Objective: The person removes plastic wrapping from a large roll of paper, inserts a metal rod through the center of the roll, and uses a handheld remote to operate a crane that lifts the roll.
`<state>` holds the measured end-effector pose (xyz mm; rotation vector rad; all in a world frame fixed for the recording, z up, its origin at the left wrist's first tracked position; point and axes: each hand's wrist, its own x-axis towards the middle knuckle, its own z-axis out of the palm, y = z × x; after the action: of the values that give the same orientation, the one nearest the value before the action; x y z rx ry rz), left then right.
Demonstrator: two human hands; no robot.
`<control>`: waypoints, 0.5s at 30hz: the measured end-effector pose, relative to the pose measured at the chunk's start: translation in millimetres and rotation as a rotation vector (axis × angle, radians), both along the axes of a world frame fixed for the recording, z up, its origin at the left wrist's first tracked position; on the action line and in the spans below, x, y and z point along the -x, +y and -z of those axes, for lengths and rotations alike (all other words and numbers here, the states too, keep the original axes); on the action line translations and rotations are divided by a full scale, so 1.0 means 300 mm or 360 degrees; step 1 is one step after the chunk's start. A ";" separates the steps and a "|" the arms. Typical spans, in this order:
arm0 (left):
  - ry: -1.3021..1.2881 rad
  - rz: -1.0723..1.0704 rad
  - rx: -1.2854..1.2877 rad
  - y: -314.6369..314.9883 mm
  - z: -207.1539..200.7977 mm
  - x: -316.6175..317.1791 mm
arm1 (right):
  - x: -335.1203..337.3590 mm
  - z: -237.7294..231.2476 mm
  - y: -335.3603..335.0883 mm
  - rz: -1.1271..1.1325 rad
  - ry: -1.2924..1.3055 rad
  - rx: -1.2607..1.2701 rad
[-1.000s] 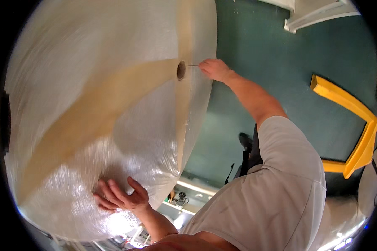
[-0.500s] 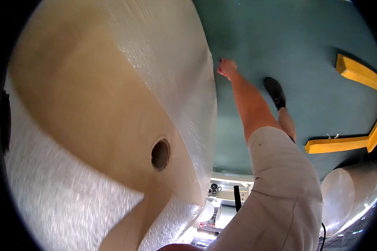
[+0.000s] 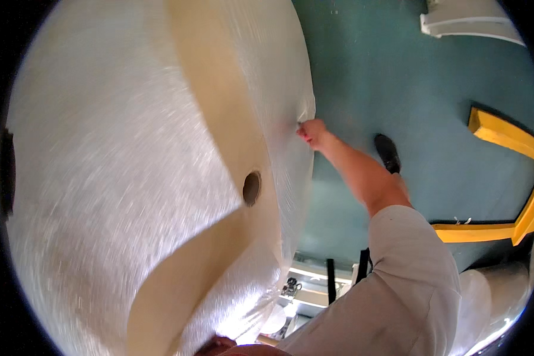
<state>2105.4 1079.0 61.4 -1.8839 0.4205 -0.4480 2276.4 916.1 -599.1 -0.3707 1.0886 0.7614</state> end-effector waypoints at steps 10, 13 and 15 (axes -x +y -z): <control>0.0229 0.0338 0.1076 0.118 -0.127 0.084 | 0.392 -1.193 -0.262 0.0141 -0.0763 -0.0139; 0.0339 -0.0163 0.0755 0.081 -0.124 0.013 | 0.557 -1.270 -0.404 0.0028 -0.0400 0.0300; 0.0332 0.0071 0.0660 0.101 -0.125 -0.063 | 0.707 -1.284 -0.515 -0.0464 -0.0673 0.0544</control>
<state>2124.4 1109.4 98.7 -2.3395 0.5396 -0.3904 2064.4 761.6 -213.8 -0.9530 0.7669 0.7082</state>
